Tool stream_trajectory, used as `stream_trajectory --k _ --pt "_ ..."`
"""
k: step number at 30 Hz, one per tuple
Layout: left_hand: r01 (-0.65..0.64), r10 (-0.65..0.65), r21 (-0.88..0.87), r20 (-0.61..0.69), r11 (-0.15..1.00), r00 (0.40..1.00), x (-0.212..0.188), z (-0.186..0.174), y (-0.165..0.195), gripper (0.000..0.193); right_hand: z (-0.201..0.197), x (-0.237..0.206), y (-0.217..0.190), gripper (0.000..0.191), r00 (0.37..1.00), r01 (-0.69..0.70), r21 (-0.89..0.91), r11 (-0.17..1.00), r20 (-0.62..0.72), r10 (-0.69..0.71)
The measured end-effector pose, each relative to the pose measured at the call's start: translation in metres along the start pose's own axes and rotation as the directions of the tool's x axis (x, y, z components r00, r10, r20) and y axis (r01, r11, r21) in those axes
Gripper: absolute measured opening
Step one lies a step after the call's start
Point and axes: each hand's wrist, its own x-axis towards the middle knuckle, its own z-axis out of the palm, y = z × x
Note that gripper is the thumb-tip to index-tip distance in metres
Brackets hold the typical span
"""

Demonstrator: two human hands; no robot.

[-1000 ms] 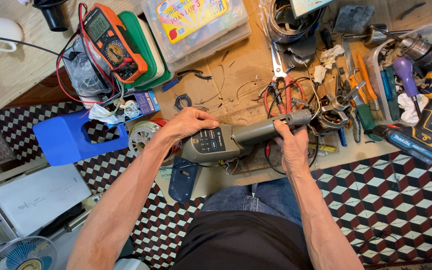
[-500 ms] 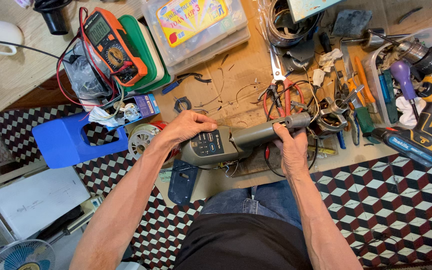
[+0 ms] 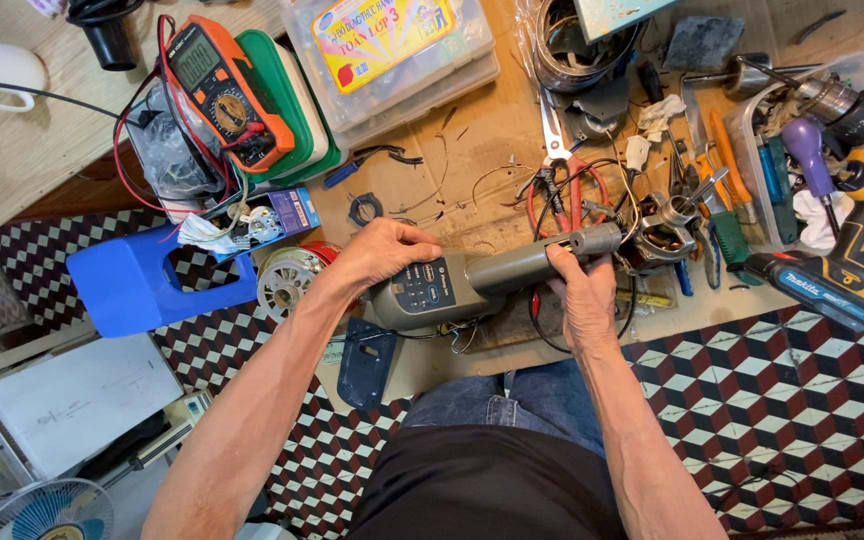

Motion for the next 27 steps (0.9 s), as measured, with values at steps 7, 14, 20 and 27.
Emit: stream_trajectory --k 7,14,20,27 --pt "-0.043 0.043 0.076 0.005 0.996 0.999 0.006 -0.003 -0.008 0.028 -0.001 0.002 0.002 0.057 1.0 0.005 0.013 1.0 -0.005 -0.004" --pt "-0.125 0.126 0.182 0.007 0.975 0.992 0.014 -0.003 -0.014 0.029 -0.005 -0.011 -0.011 0.063 0.998 -0.042 -0.103 0.994 0.04 0.046" --pt "-0.109 0.116 0.248 -0.012 0.963 0.993 0.006 -0.002 -0.008 0.028 0.001 -0.065 -0.041 0.048 0.999 0.026 -0.543 0.839 -0.026 -0.048" --pt "-0.157 0.164 0.298 0.004 0.942 0.987 0.008 -0.002 -0.001 0.029 0.052 -0.072 -0.065 0.066 0.576 0.812 -0.577 0.082 0.774 -0.263"
